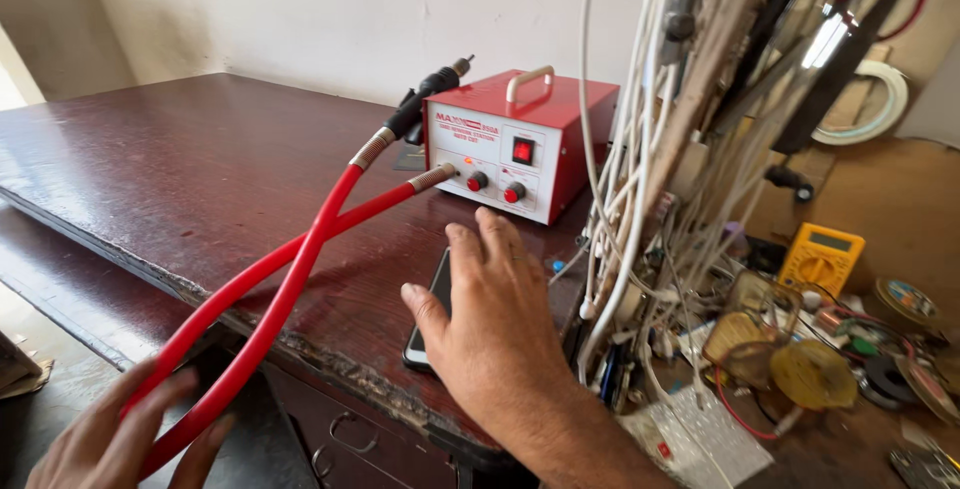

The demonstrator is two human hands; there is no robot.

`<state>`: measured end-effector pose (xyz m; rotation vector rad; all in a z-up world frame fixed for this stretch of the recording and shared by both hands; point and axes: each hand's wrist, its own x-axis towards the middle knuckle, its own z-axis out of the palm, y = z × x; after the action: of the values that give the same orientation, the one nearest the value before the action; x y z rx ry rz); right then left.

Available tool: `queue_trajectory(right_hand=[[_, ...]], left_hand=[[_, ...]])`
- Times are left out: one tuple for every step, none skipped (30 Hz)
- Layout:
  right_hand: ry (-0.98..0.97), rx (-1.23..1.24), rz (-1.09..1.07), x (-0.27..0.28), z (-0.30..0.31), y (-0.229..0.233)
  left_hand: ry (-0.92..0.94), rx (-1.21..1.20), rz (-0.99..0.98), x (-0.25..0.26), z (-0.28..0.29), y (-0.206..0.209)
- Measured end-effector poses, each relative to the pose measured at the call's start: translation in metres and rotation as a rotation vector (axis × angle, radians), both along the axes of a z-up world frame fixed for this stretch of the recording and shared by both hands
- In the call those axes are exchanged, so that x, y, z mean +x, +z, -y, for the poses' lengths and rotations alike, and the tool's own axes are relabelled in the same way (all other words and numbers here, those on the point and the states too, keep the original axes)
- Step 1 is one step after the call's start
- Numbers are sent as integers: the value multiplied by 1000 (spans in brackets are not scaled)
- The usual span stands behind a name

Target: The person uses a hot air gun to heat a small circuit board on a cluttered workbench. They then apply a liquid from a bottle onto a tool and use it to work on the board's surface, followed by using a small brush to clean or apply material to the components.

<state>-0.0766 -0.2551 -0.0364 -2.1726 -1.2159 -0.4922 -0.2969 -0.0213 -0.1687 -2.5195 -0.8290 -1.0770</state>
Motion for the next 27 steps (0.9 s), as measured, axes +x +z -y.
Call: queue_trajectory(right_hand=[[7,-5,-25,-3,2,-2],[15,-10,-51,-8,5,-4],[21,-14,-69,-10,8,-4],[41,-10,-84,-14,12,-5],[64,-6,-99,-18,16,-6],[87,-2,-115,-22,20,-7],[100,22,-106,-25,24,-8],[113,46,-97,-26,27,-8],[123,70,-90,-27,30,-8],[130,81,-92,-25,33,-8],[133,92,-100,-25,35,-9],[136,102,-107,-25,37,-9],[144,89,-133,-24,39,-9],[152,77,-159,-23,40,-9],[158,65,-183,-23,42,-9],[156,79,-181,-24,44,-9],[151,93,-179,-25,46,-10],[146,108,-176,-25,48,-10],[142,121,-176,-27,51,-12],[137,134,-177,-28,53,-13],[133,147,-174,-29,55,-15],[143,168,-165,-30,57,-16],[147,190,-157,-31,60,-19],[150,213,-147,-32,63,-21],[167,201,-137,-33,65,-25],[184,190,-128,-34,66,-29],[208,183,-117,-34,65,-31]], left_hand=[[21,0,-10,-5,-11,-14],[44,-70,-59,-11,-22,-25],[66,-145,-101,-12,-33,-33],[82,-229,-145,-12,-43,-39],[103,-303,-188,-12,-51,-43],[125,-339,-200,-11,-58,-45],[150,-366,-205,-8,-62,-45],[184,-363,-180,-5,-64,-44],[221,-324,-135,-1,-63,-41],[260,-276,-78,6,-61,-37],[280,-212,-9,10,-55,-34],[281,-175,42,15,-49,-28],[286,-134,106,19,-42,-21],[259,-123,153,22,-33,-12],[226,-111,198,26,-23,-5],[184,-107,244,32,-14,4],[141,-117,266,38,-3,13],[98,-130,284,43,9,20],[52,-147,296,48,23,25],[7,-166,303,52,37,30],[-26,-187,310,56,50,34],[-54,-209,317,57,63,37],[-91,-230,322,60,75,40],[-116,-248,323,62,86,43],[-146,-272,321,69,97,43],[-174,-294,318,73,109,43],[-196,-308,318,76,117,45]])
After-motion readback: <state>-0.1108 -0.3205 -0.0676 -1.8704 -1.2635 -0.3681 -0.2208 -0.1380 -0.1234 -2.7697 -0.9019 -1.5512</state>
